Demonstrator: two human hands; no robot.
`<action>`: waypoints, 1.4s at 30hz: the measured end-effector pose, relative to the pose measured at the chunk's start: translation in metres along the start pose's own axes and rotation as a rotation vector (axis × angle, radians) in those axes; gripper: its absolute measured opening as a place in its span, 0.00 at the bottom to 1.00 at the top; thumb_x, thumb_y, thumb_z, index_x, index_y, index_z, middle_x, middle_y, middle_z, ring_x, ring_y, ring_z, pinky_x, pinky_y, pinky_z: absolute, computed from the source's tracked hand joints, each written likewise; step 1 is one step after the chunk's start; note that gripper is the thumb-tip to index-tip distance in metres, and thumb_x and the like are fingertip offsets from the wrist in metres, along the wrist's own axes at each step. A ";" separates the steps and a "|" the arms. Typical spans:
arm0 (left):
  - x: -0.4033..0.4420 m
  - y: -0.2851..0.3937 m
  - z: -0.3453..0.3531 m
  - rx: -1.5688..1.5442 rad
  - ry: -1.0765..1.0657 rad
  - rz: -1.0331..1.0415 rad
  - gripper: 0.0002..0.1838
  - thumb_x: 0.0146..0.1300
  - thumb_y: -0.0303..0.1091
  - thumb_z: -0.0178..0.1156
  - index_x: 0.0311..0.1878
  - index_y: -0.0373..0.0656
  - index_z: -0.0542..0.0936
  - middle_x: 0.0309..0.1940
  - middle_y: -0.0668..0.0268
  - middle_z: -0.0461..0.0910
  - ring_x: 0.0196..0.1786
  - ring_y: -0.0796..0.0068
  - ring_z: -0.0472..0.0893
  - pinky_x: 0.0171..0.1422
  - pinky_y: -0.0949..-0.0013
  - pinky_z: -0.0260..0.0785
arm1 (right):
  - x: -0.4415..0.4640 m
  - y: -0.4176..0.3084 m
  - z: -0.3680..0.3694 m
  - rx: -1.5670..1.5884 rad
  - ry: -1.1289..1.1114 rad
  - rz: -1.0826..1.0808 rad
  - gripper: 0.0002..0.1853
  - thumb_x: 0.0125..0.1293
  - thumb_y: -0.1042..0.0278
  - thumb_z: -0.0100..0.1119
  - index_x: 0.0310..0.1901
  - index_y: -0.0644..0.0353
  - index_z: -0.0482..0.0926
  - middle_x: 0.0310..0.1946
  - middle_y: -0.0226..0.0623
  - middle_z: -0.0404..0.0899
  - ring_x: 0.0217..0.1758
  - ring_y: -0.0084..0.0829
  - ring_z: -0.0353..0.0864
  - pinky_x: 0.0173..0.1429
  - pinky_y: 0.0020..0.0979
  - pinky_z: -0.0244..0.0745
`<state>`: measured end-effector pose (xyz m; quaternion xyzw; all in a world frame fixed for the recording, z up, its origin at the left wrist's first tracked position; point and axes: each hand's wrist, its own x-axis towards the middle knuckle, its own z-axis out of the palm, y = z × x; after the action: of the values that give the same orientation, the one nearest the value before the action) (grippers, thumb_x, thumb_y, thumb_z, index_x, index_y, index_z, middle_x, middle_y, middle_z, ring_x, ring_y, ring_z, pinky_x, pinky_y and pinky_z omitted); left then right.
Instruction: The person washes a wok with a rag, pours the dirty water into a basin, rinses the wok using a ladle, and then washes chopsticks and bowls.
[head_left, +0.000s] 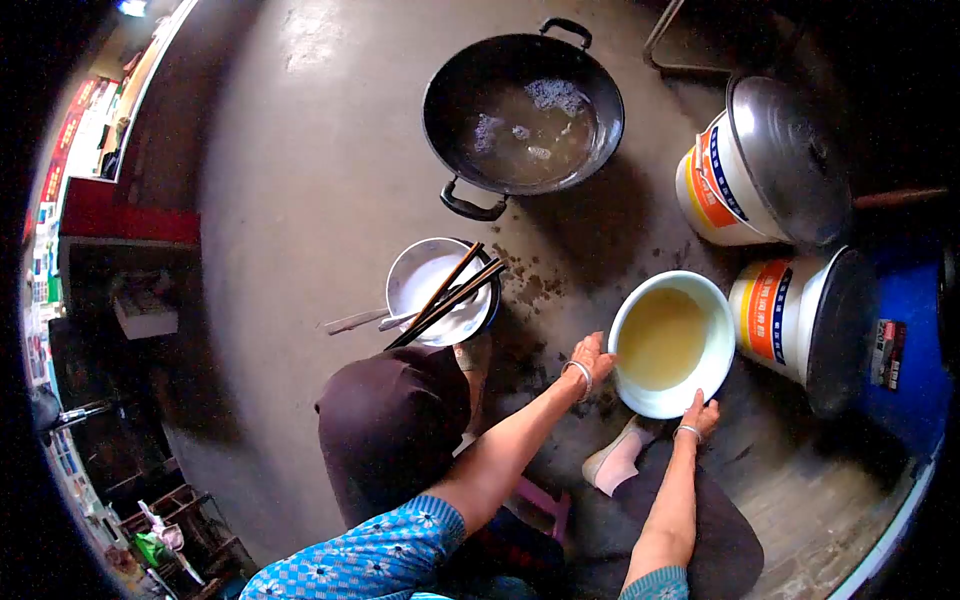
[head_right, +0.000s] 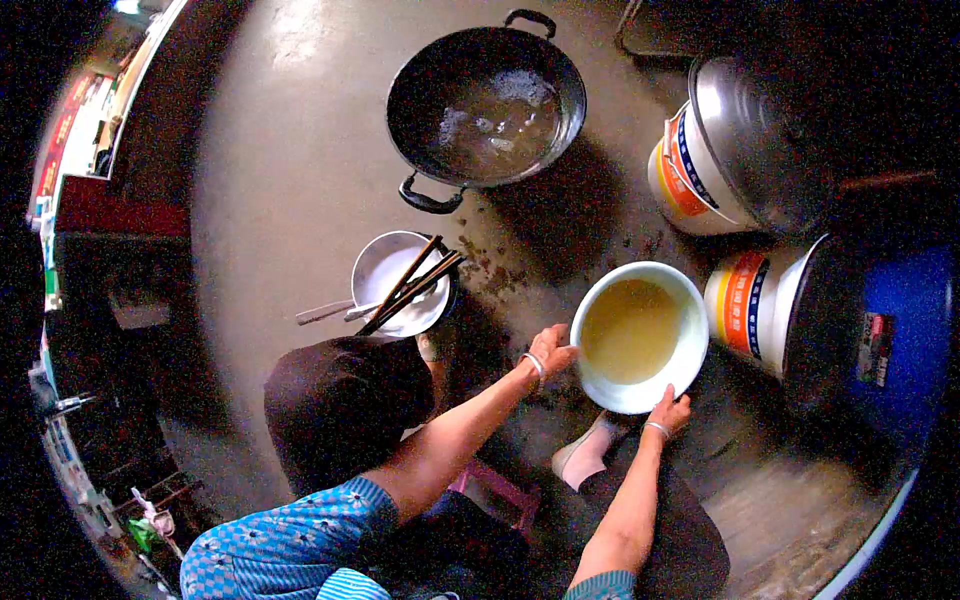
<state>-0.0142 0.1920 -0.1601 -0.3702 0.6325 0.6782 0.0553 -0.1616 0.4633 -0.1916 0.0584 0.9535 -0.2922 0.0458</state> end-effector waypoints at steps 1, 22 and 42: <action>-0.003 -0.003 0.000 0.086 0.130 -0.016 0.21 0.48 0.37 0.59 0.44 0.34 0.74 0.40 0.45 0.77 0.46 0.50 0.77 0.51 0.57 0.69 | -0.009 -0.018 -0.007 -0.169 0.077 -0.027 0.18 0.56 0.53 0.60 0.35 0.63 0.78 0.22 0.43 0.78 0.23 0.39 0.77 0.25 0.36 0.70; -0.032 0.133 -0.256 0.133 1.006 0.047 0.10 0.46 0.32 0.56 0.25 0.33 0.80 0.14 0.61 0.75 0.16 0.73 0.74 0.22 0.66 0.69 | -0.090 -0.241 0.012 0.384 -0.208 -0.367 0.07 0.51 0.74 0.55 0.32 0.58 0.80 0.26 0.38 0.80 0.28 0.31 0.79 0.35 0.32 0.73; 0.030 0.081 -0.292 -0.876 0.653 -0.092 0.10 0.60 0.30 0.55 0.38 0.31 0.70 0.29 0.56 0.76 0.30 0.64 0.79 0.34 0.61 0.77 | 0.004 -0.431 0.109 -0.230 -0.150 -1.362 0.22 0.47 0.82 0.52 0.47 0.53 0.77 0.43 0.31 0.75 0.44 0.38 0.72 0.46 0.38 0.70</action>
<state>0.0462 -0.0980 -0.0893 -0.5773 0.2583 0.7246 -0.2736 -0.2191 0.0475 -0.0443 -0.5785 0.7969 -0.1563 -0.0760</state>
